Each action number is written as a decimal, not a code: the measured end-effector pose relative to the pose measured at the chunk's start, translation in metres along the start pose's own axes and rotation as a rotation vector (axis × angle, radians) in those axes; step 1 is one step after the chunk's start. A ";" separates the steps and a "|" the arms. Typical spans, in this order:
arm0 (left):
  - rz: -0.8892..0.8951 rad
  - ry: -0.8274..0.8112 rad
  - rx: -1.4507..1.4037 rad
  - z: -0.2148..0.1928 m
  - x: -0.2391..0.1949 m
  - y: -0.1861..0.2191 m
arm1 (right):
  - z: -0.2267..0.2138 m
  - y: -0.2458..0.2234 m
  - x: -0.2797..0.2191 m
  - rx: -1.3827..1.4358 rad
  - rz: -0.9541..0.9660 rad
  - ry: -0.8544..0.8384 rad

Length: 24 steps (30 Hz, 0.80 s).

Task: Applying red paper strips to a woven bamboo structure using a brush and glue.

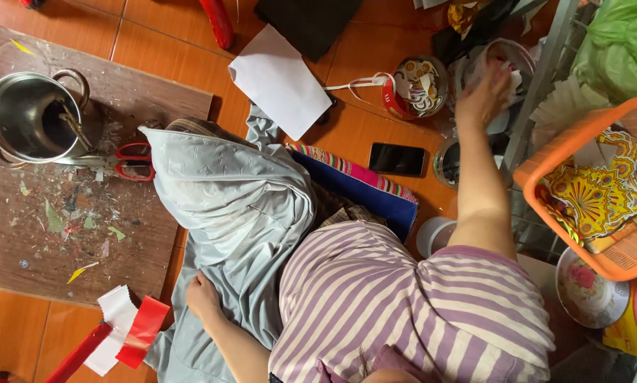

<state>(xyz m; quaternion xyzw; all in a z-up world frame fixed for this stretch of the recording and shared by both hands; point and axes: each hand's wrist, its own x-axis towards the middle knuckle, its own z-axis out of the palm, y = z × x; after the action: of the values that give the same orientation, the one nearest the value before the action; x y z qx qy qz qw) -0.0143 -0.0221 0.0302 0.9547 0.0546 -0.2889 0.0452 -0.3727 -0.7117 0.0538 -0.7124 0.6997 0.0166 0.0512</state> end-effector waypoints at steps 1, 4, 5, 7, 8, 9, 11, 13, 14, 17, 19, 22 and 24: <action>-0.009 -0.004 -0.004 -0.001 -0.001 0.001 | 0.010 -0.002 0.003 0.020 -0.063 0.047; -0.016 -0.003 -0.005 -0.001 -0.002 0.002 | 0.019 -0.023 0.010 0.054 -0.218 0.117; -0.012 0.001 -0.005 -0.001 -0.002 0.002 | 0.019 -0.033 0.012 0.068 -0.309 0.141; -0.006 0.008 0.001 0.001 -0.001 -0.002 | 0.023 -0.052 0.020 0.082 -0.375 0.135; 0.004 0.014 0.004 0.003 0.000 -0.003 | 0.024 -0.063 0.025 0.094 -0.439 0.134; 0.000 0.014 0.003 0.005 0.000 -0.006 | 0.031 -0.069 0.035 0.094 -0.443 0.132; 0.029 0.038 0.014 0.008 0.002 -0.010 | 0.046 -0.084 0.058 0.050 -0.546 0.157; 0.028 0.044 0.011 0.009 0.003 -0.007 | 0.065 -0.102 0.084 0.064 -0.571 0.156; 0.027 0.044 0.022 0.008 0.001 -0.009 | 0.076 -0.108 0.094 0.076 -0.588 0.142; 0.006 0.035 0.029 0.007 -0.001 -0.004 | 0.094 -0.134 0.113 0.087 -0.584 0.076; -0.014 0.038 0.034 0.004 -0.005 -0.003 | 0.093 -0.158 0.117 0.047 -0.544 0.010; -0.036 0.037 0.037 0.002 -0.003 0.004 | 0.059 -0.203 0.120 -0.052 -0.417 -0.147; -0.050 0.028 0.046 0.001 -0.005 0.005 | 0.070 -0.200 0.142 -0.114 -0.332 -0.252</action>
<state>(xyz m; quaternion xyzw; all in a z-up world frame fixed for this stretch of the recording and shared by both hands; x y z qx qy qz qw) -0.0183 -0.0279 0.0321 0.9578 0.0724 -0.2779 0.0154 -0.1663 -0.8429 -0.0196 -0.8120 0.5587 0.1363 0.0998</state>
